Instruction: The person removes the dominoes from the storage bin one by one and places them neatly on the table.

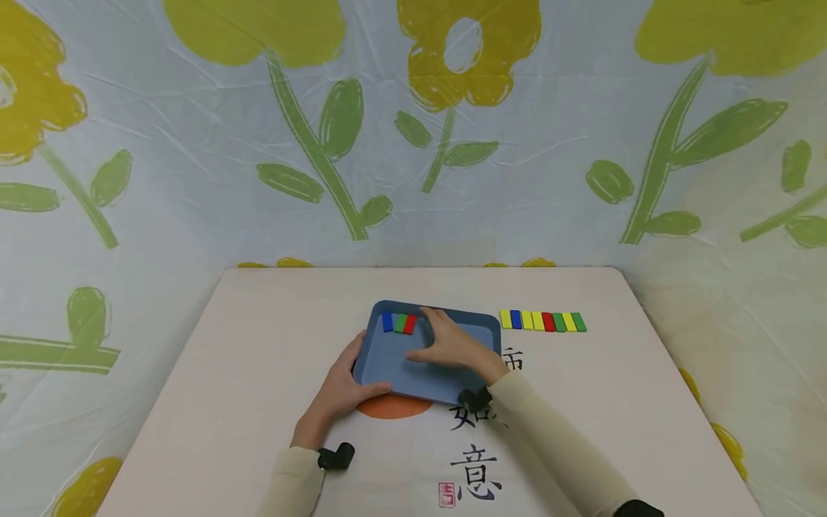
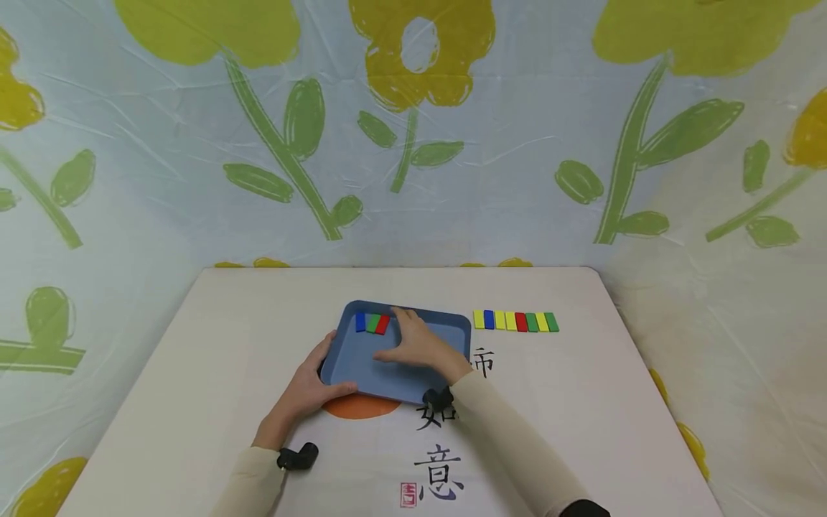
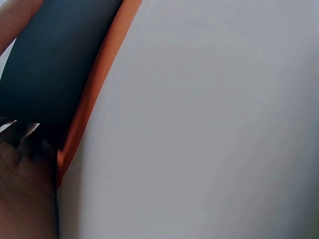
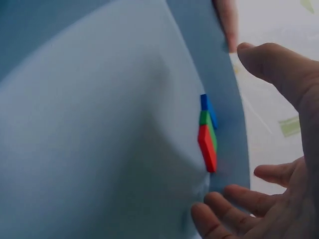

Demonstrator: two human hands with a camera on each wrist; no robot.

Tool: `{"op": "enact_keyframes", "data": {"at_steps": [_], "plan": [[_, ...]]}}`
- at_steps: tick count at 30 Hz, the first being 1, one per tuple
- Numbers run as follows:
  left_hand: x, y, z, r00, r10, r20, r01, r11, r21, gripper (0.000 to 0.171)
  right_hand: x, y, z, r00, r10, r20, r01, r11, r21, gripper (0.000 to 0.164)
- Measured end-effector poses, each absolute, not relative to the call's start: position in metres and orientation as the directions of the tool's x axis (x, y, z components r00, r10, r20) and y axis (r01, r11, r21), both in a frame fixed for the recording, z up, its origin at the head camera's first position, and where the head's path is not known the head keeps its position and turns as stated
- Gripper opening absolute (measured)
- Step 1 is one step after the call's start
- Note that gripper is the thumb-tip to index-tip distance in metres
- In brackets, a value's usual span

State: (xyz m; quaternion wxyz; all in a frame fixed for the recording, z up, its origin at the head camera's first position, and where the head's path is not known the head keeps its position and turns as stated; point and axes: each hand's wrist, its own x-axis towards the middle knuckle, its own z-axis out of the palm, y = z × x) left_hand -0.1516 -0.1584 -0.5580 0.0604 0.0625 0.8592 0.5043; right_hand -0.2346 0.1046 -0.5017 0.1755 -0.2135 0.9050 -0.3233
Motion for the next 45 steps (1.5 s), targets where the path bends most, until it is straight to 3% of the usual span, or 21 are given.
{"op": "enact_keyframes", "data": {"at_steps": [20,32,45], "plan": [[-0.153,-0.159,-0.558,-0.985,0.173,-0.02,0.062,0.456,0.888,0.115,-0.252,0.085,-0.513,-0.775,-0.619,-0.129,-0.397,0.636,-0.662,0.084],[-0.151,-0.157,-0.562,-0.987,0.154,-0.036,0.043,0.478,0.877,0.117,-0.255,0.082,-0.52,-0.811,-0.573,-0.119,-0.414,0.705,-0.576,0.07],[-0.152,-0.157,-0.558,-0.987,0.16,-0.028,0.052,0.474,0.879,0.115,-0.258,0.076,-0.526,-0.821,-0.566,-0.07,-0.433,0.698,-0.571,0.049]]}}
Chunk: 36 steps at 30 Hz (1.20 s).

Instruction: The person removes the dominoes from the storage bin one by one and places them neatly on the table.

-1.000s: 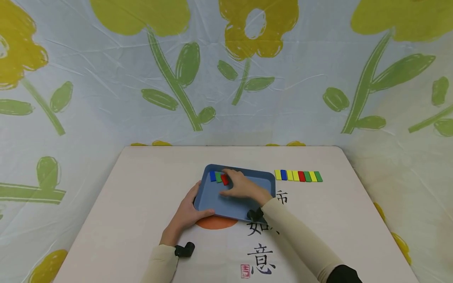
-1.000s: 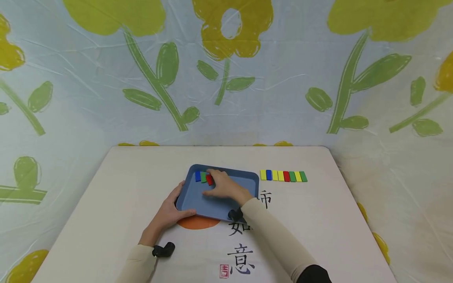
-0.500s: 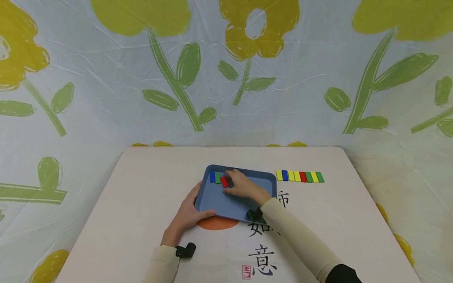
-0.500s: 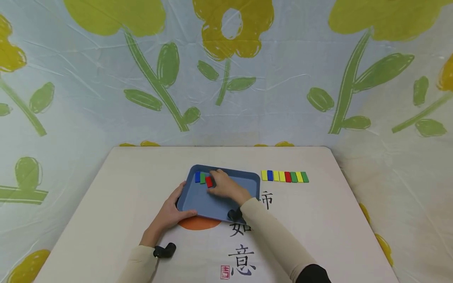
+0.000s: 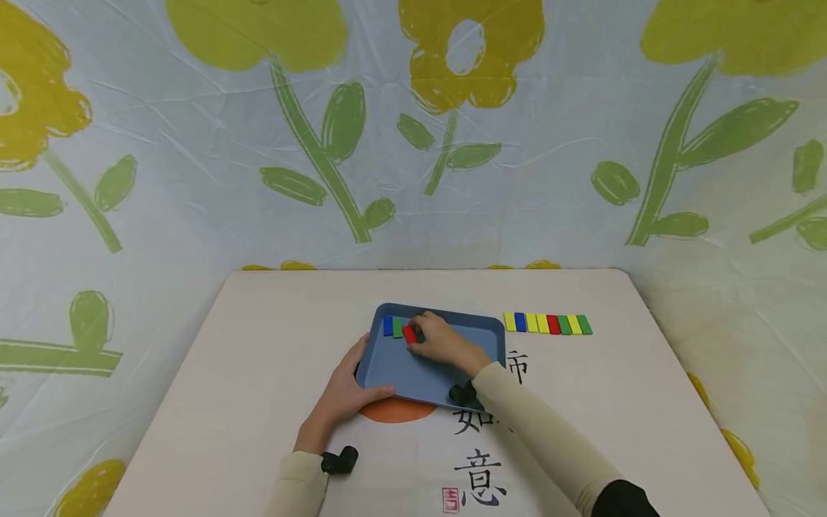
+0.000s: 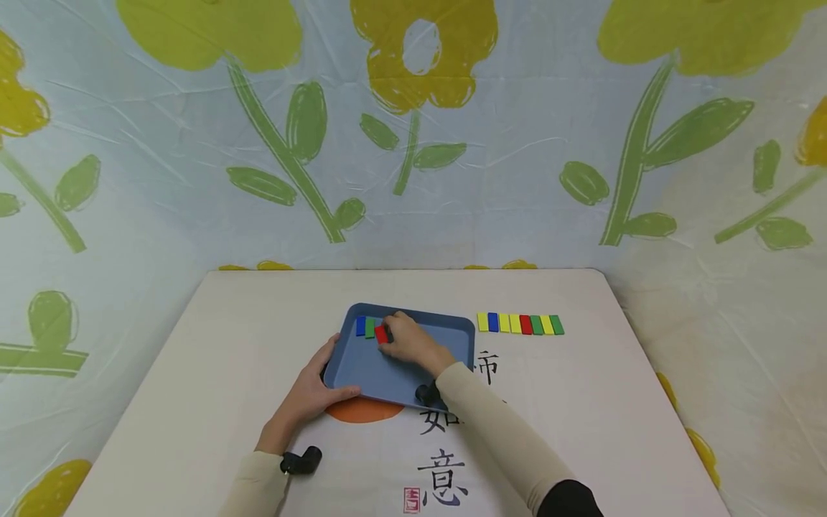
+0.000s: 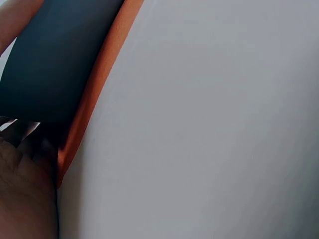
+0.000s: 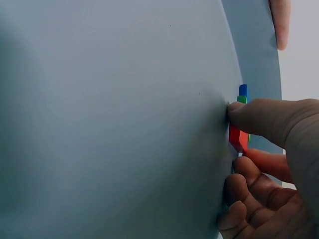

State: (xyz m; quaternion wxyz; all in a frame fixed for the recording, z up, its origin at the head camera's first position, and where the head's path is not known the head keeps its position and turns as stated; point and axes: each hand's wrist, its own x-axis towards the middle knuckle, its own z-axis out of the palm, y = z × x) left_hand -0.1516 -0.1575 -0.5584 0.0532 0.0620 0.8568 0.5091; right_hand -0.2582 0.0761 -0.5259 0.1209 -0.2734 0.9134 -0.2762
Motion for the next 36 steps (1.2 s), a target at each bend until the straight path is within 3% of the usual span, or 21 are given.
{"op": "enact_keyframes", "data": {"at_steps": [17,36], "plan": [[-0.152,-0.158,-0.559,-0.987,0.153,-0.046,0.035,0.485,0.874,0.117,-0.258,0.088,-0.518,-0.821,-0.568,-0.055,-0.424,0.673,-0.606,0.049],[-0.151,-0.156,-0.556,-0.987,0.15,-0.053,0.026,0.48,0.877,0.117,-0.249,0.12,-0.498,-0.881,-0.471,-0.05,-0.278,0.6,-0.75,0.046]]}}
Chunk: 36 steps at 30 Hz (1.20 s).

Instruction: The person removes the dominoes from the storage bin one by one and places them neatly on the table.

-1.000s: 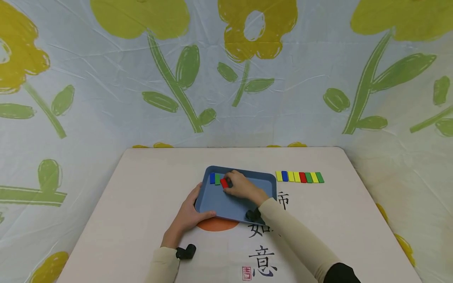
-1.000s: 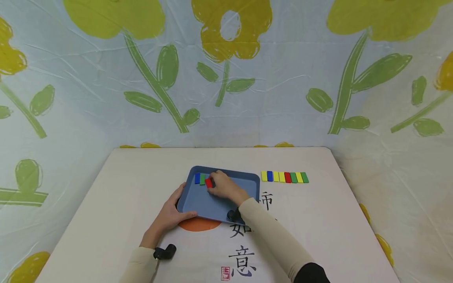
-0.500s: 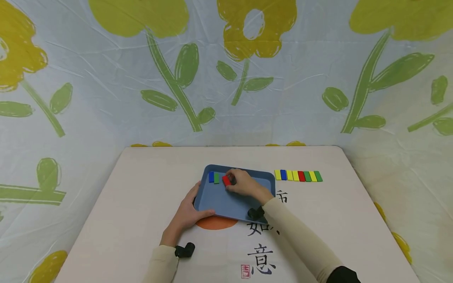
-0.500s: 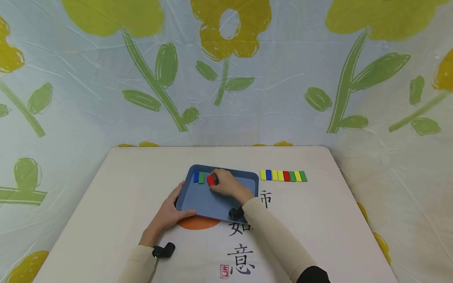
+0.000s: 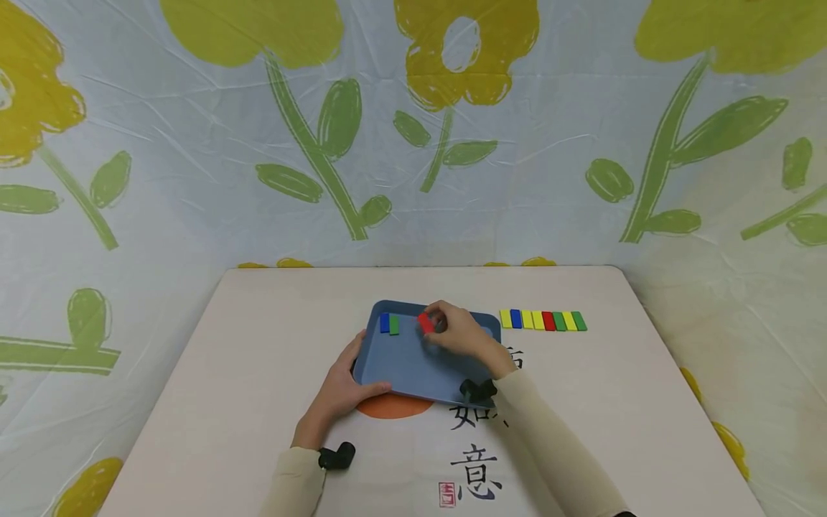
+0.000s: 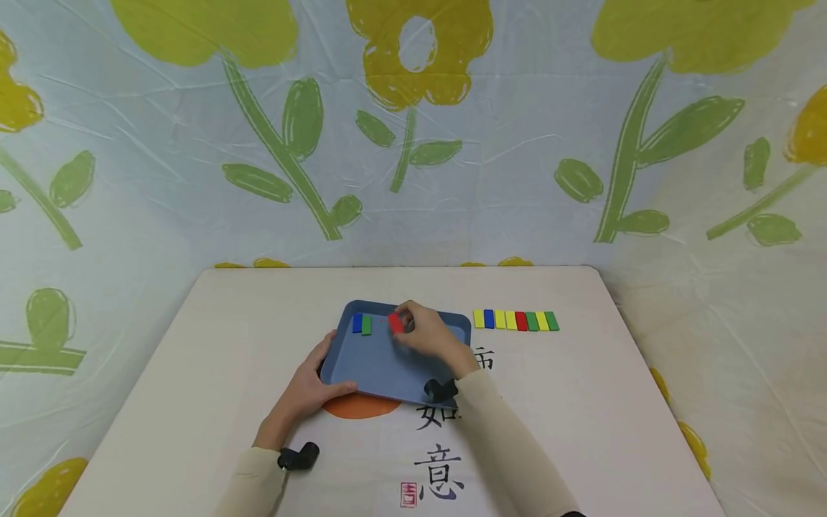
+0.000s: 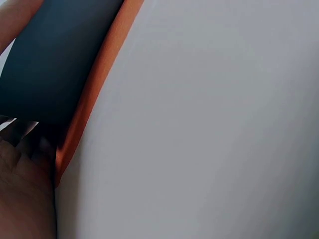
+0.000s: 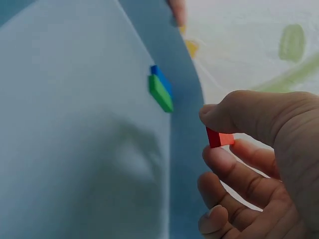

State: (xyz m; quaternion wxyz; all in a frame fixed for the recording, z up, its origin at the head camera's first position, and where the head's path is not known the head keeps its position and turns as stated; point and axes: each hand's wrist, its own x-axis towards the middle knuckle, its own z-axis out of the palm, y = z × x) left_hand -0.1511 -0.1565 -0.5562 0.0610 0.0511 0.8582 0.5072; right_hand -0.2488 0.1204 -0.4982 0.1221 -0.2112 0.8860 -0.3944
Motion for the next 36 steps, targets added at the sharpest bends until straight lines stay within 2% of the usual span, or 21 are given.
{"op": "enact_keyframes", "data": {"at_steps": [15,25,36], "plan": [[-0.149,-0.158,-0.558,-0.989,0.133,-0.068,0.001,0.466,0.885,0.118,-0.24,0.18,-0.483,-0.957,-0.29,-0.02,-0.169,0.612,-0.773,0.051],[-0.149,-0.159,-0.559,-0.989,0.131,-0.069,0.0,0.466,0.885,0.117,-0.235,0.235,-0.491,-0.985,-0.172,-0.013,-0.096,0.609,-0.787,0.052],[-0.151,-0.158,-0.558,-0.988,0.148,-0.045,0.025,0.442,0.897,0.116,-0.225,0.292,-0.509,-0.997,-0.044,-0.061,0.013,0.7,-0.714,0.054]]}}
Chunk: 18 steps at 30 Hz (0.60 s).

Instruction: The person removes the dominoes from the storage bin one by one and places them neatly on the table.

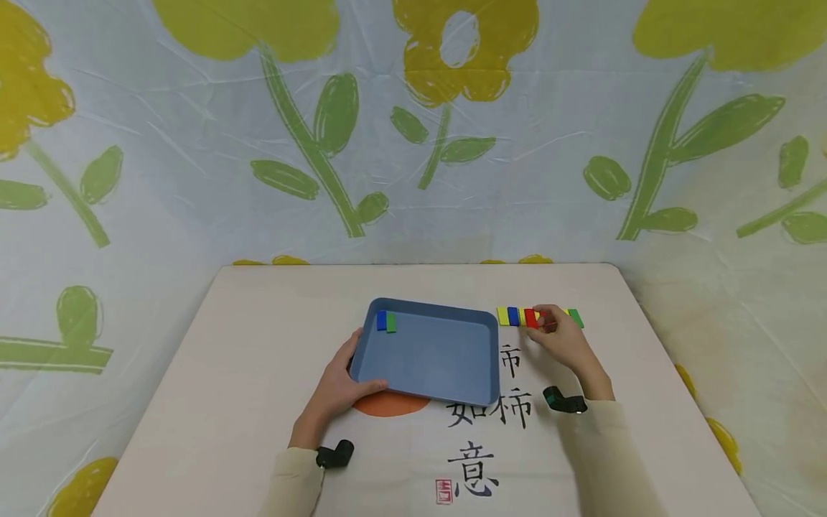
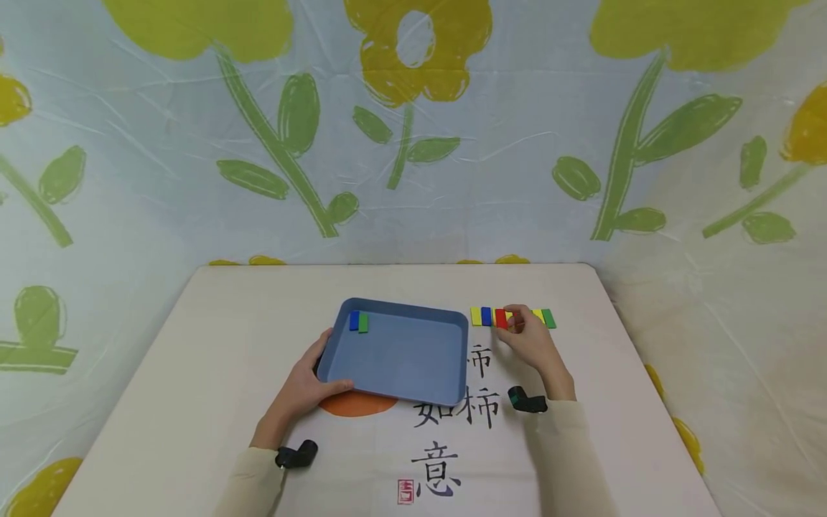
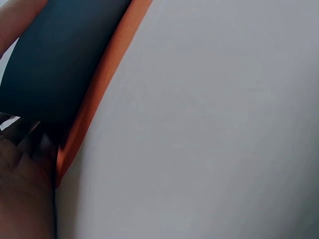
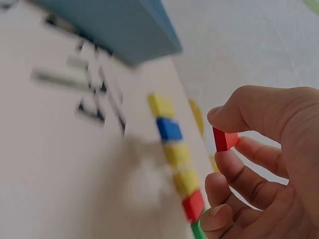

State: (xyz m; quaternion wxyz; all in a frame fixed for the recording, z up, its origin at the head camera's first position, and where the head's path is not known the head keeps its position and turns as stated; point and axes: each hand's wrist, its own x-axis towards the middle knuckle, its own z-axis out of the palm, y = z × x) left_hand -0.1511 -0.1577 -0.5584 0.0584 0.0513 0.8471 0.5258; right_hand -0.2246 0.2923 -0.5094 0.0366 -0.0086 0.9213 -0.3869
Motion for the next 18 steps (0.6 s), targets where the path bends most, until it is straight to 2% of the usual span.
{"op": "enact_keyframes", "data": {"at_steps": [7,18], "plan": [[-0.152,-0.156,-0.559,-0.988,0.144,-0.053,0.017,0.446,0.895,0.117,-0.224,0.331,-0.517,-0.995,-0.04,-0.086,0.029,0.737,-0.675,0.056],[-0.152,-0.157,-0.56,-0.988,0.148,-0.048,0.024,0.445,0.895,0.117,-0.232,0.383,-0.508,-0.988,-0.07,-0.136,0.027,0.795,-0.606,0.058]]}}
